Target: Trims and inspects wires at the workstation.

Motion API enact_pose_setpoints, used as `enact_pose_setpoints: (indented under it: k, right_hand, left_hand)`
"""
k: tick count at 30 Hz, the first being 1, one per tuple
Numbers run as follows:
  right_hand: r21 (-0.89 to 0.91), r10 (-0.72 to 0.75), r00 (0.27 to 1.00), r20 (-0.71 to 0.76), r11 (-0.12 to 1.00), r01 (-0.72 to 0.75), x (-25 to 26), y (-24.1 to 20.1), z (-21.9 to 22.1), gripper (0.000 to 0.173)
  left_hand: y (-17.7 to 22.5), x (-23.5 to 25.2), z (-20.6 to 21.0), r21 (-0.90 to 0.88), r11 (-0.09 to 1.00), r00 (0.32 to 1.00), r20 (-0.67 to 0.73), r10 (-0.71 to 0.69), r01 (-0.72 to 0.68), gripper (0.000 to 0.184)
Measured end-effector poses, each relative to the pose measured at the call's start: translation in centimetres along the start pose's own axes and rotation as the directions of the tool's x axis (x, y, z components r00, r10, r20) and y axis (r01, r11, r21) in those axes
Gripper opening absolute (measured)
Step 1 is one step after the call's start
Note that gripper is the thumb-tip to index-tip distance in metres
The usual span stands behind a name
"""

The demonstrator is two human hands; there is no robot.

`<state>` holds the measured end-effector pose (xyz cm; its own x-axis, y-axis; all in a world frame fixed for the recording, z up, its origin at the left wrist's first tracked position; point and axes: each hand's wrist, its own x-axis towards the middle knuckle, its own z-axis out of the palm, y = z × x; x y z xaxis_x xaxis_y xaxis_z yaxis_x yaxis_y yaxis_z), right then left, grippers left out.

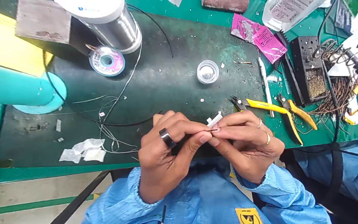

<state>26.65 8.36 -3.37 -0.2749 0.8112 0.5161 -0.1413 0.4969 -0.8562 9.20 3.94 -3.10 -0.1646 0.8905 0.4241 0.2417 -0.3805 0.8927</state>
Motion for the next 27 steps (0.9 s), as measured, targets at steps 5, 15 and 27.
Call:
enact_pose_setpoints:
  k: [5,15,27]
  right_hand:
    - [0.135,0.083,0.997,0.009,0.987,-0.083,0.27,-0.1,-0.59,0.012]
    - [0.108,0.106,0.993,-0.047,0.989,-0.101,0.1,-0.27,-0.36,0.011]
    - [0.086,0.093,0.996,-0.016,0.992,-0.091,0.04,-0.19,-0.45,0.012]
  left_hand:
    - [0.1,0.06,-0.04,-0.045,0.999,1.0,0.015,-0.018,0.019,0.013]
    - [0.12,0.03,-0.11,-0.013,1.0,0.999,0.04,-0.015,0.015,0.014]
    - [-0.05,-0.06,-0.16,0.007,1.0,1.0,0.021,0.002,-0.002,0.011]
